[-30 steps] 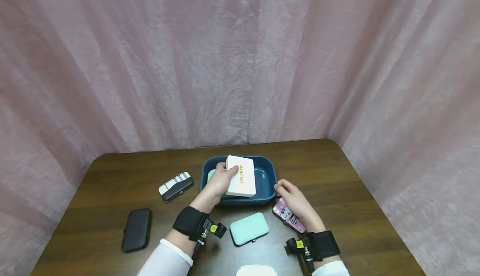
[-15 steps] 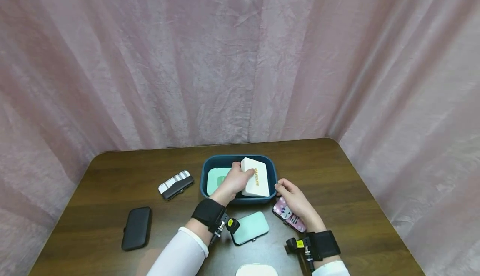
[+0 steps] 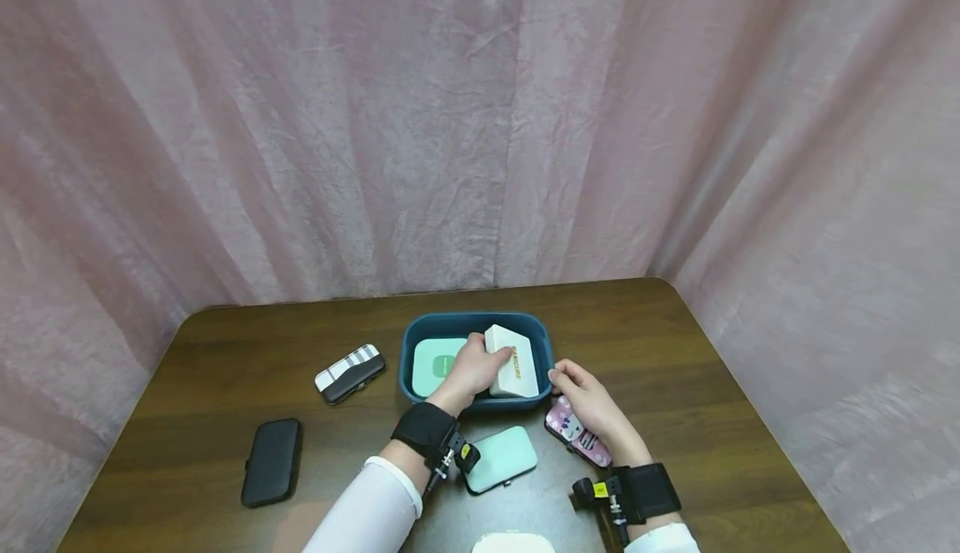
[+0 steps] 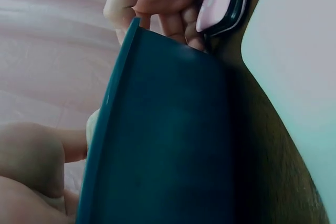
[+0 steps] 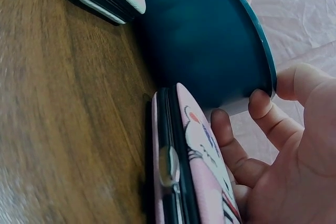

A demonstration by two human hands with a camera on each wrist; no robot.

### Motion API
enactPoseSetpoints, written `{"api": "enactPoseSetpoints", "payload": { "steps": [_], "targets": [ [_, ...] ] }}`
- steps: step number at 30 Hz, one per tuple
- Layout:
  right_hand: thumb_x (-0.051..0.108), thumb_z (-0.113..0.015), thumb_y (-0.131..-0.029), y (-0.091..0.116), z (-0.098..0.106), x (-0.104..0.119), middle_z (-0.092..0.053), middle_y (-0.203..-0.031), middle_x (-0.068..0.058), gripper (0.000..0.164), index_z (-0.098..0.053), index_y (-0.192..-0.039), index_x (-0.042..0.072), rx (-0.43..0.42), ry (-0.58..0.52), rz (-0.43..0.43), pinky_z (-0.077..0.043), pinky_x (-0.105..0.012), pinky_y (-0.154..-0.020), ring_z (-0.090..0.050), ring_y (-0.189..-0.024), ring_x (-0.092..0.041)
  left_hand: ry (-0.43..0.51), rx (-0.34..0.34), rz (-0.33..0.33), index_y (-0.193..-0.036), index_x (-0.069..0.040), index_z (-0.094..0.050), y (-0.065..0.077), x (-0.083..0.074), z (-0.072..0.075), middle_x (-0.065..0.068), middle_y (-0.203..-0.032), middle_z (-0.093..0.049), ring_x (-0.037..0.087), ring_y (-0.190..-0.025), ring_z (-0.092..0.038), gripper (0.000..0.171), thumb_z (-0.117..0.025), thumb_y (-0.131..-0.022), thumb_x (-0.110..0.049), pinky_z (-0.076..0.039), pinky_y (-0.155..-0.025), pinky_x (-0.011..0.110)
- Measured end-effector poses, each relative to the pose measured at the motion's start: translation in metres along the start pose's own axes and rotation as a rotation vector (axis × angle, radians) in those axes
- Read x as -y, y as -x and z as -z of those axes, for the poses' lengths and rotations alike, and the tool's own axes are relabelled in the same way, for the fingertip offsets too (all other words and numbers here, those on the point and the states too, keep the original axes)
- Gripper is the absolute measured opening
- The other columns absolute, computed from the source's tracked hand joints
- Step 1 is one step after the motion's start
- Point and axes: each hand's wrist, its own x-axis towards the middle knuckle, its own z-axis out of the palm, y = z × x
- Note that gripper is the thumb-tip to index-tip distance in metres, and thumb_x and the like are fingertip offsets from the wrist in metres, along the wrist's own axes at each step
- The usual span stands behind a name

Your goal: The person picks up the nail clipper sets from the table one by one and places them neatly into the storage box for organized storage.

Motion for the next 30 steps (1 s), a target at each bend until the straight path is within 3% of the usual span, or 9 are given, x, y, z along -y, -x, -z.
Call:
{"api": "enactPoseSetpoints", "payload": {
  "steps": [6, 11, 20, 26, 30],
  "targets": [
    [0.027, -0.058, -0.110, -0.003, 0.000, -0.003, -0.065, -0.101, -0.006, 0.020, -0.066, -0.106, 0.009, -0.010, -0.017, 0.049, -0.042, -0.037, -0.089, -0.058, -0.099, -0.021, -0.020, 0.057, -0.007, -0.152, 0.007, -0.040, 0.004, -0.001, 0.003, 0.023, -0.131, -0.061, 0.033, -0.110, -0.068, 0.053, -0.055, -0.109, -0.020, -0.058, -0.090, 0.045],
    [0.029, -0.058, -0.110, -0.003, 0.000, -0.003, -0.063, -0.101, -0.005, 0.022, -0.065, -0.106, 0.009, -0.004, -0.020, 0.043, -0.041, -0.037, -0.089, -0.058, -0.100, -0.022, -0.066, 0.099, -0.024, -0.154, 0.008, -0.041, 0.009, -0.003, 0.006, 0.023, -0.134, -0.062, 0.033, -0.112, -0.067, 0.052, -0.051, -0.108, -0.015, -0.056, -0.092, 0.044],
    [0.028, -0.058, -0.111, -0.002, 0.001, -0.002, -0.064, -0.103, -0.005, 0.022, -0.065, -0.109, 0.008, -0.014, -0.008, 0.026, -0.040, -0.038, -0.088, -0.058, -0.103, -0.024, -0.499, 0.050, -0.068, -0.141, 0.013, -0.053, 0.013, -0.015, 0.003, 0.012, -0.097, -0.064, 0.023, -0.078, -0.061, 0.043, -0.052, -0.112, -0.020, -0.045, -0.070, 0.036],
    [0.030, -0.059, -0.110, -0.001, 0.001, -0.002, -0.065, -0.104, -0.006, 0.023, -0.065, -0.109, 0.008, -0.014, -0.010, 0.024, -0.041, -0.038, -0.087, -0.059, -0.102, -0.023, -0.596, -0.001, -0.087, -0.115, 0.006, -0.069, 0.012, -0.017, 0.003, 0.007, -0.080, -0.063, 0.021, -0.065, -0.060, 0.029, -0.065, -0.108, -0.022, -0.043, -0.059, 0.031],
    [0.031, -0.059, -0.110, -0.001, 0.001, -0.003, -0.065, -0.104, -0.007, 0.023, -0.066, -0.109, 0.009, -0.010, -0.008, 0.023, -0.041, -0.038, -0.088, -0.059, -0.102, -0.024, -0.618, -0.038, -0.096, -0.110, 0.004, -0.073, 0.012, -0.017, 0.002, 0.005, -0.074, -0.064, 0.019, -0.060, -0.059, 0.026, -0.071, -0.105, -0.022, -0.041, -0.054, 0.030]
  ]
}}
